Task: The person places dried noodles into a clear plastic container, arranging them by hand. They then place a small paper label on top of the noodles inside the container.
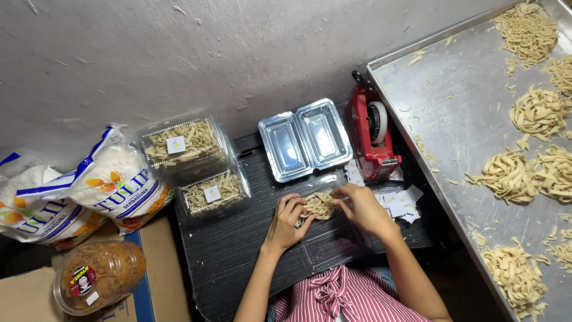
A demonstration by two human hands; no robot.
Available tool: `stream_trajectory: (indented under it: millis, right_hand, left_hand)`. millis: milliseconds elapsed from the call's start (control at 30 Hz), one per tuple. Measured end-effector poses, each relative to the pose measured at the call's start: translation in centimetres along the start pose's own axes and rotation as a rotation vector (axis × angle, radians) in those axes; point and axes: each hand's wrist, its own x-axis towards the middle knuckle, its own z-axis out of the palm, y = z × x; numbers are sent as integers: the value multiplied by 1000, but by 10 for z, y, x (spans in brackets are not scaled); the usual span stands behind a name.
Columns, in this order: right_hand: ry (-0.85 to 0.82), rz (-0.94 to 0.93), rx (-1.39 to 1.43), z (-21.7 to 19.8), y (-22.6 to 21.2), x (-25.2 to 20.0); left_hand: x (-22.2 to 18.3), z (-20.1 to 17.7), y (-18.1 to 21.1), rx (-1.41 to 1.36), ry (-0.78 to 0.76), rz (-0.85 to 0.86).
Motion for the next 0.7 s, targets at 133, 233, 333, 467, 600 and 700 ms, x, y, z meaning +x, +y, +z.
stream_trajectory:
  millis: [133, 233, 333, 467, 600, 700]
  right_hand:
    - [-130, 23, -336, 50, 31, 11]
    - [-137, 72, -409, 64, 30, 17]
    - [-151, 77, -415, 68, 34, 24]
    - [-223, -37, -319, 66, 39, 30]
    - [-251, -85, -124, 53, 38, 26]
    - [-239, -104, -34, 35, 17, 20]
  left_hand:
    - [2, -9, 9, 65, -30, -2]
    - [7, -16, 17, 155, -140, -55]
    - [13, -21, 26, 220, -239, -95]
    - [21, -27, 29, 152, -416, -182]
    - [26, -28, 30, 36, -422, -237]
    - [20, -25, 29, -103, -336, -287]
